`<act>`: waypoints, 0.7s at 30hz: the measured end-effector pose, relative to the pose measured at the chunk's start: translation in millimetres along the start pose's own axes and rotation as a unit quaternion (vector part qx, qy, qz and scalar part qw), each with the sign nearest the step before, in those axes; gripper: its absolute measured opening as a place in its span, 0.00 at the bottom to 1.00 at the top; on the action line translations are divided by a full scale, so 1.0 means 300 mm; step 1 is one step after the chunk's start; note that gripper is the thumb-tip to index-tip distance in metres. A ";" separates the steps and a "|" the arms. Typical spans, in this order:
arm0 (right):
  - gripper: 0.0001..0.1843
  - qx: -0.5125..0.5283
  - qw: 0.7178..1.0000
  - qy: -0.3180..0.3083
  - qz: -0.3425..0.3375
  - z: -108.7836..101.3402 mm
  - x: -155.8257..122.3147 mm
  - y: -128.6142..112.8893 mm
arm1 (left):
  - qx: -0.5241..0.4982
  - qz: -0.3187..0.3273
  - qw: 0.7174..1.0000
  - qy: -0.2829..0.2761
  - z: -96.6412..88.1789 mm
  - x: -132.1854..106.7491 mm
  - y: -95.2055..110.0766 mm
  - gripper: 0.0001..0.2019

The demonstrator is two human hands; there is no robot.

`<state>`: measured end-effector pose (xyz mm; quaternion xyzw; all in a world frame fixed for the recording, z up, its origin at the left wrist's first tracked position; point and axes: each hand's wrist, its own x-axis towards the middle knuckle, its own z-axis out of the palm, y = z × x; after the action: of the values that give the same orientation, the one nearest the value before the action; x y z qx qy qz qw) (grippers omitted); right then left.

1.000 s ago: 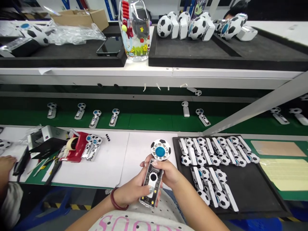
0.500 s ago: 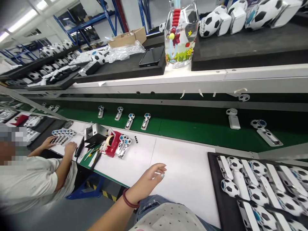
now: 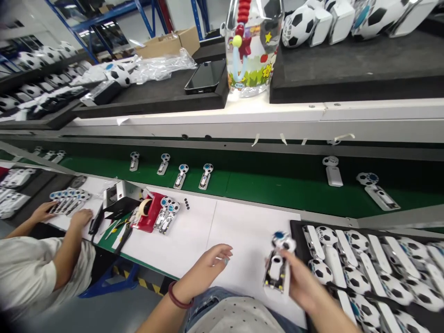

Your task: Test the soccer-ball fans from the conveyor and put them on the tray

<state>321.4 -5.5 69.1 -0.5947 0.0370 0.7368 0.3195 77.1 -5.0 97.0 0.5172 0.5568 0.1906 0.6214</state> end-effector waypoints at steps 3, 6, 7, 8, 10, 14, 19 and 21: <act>0.10 0.025 0.997 0.022 0.066 -0.007 0.149 0.080 | 0.041 -0.009 0.999 0.025 -0.062 0.037 -0.043 0.15; 0.07 0.025 0.999 0.026 -0.012 0.019 0.294 -0.029 | 0.098 -0.015 0.993 0.070 -0.135 0.101 -0.089 0.16; 0.08 0.026 0.998 0.020 -0.047 0.029 0.336 -0.097 | 0.112 -0.016 0.990 0.084 -0.160 0.130 -0.102 0.16; 0.09 0.023 0.996 0.017 -0.084 0.036 0.375 -0.167 | 0.125 -0.016 0.988 0.093 -0.184 0.163 -0.113 0.16; 0.13 0.003 0.991 0.038 -0.127 0.034 0.435 -0.283 | 0.157 -0.011 0.982 0.109 -0.233 0.244 -0.129 0.15; 0.20 -0.077 0.986 0.099 -0.114 -0.028 0.478 -0.284 | 0.237 -0.022 0.957 0.165 -0.339 0.460 -0.144 0.15; 0.23 -0.144 0.983 0.099 -0.048 -0.094 0.408 -0.028 | 0.322 -0.072 0.910 0.251 -0.449 0.765 -0.162 0.18; 0.25 -0.156 0.983 0.095 -0.017 -0.111 0.368 0.059 | 0.342 -0.105 0.894 0.270 -0.467 0.865 -0.170 0.17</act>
<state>330.9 13.1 -45.6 -0.7050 -0.0581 0.6681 0.2305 14.9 246.0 -53.3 0.5646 0.7851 0.0544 0.2488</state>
